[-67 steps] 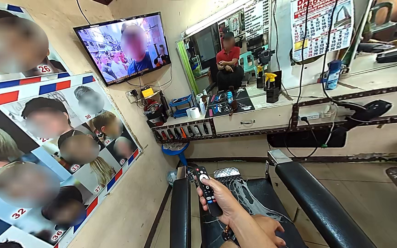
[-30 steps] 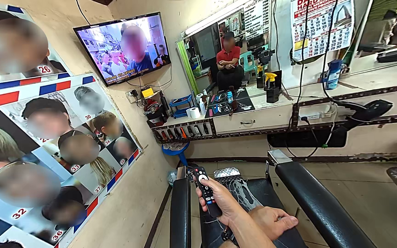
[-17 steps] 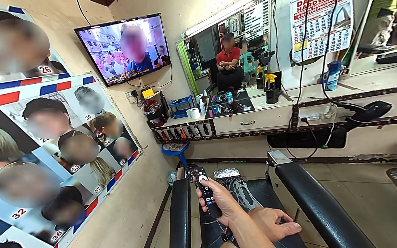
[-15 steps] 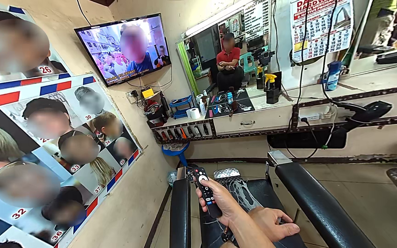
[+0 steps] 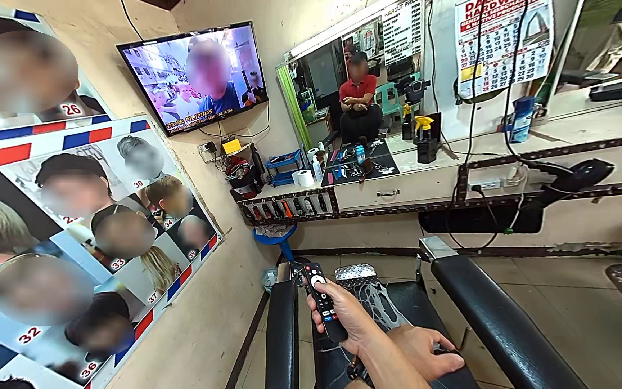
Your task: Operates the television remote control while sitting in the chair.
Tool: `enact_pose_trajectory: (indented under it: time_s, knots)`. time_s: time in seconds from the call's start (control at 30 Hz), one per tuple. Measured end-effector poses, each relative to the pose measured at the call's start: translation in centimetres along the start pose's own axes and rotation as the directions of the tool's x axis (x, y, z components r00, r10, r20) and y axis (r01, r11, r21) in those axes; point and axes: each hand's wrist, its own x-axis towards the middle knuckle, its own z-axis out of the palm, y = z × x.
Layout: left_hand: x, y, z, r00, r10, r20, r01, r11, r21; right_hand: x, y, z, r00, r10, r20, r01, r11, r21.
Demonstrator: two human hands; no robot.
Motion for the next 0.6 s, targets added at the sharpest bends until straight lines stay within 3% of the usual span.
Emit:
enact_pose_trajectory:
  time_s: [0.6]
  knots:
    - [0.3, -0.33, 0.17, 0.999, 0.03, 0.021, -0.029, 1.0, -0.009, 0.05, 0.08, -0.09, 1.0, -0.004, 0.004, 0.004, 1.0, 0.005]
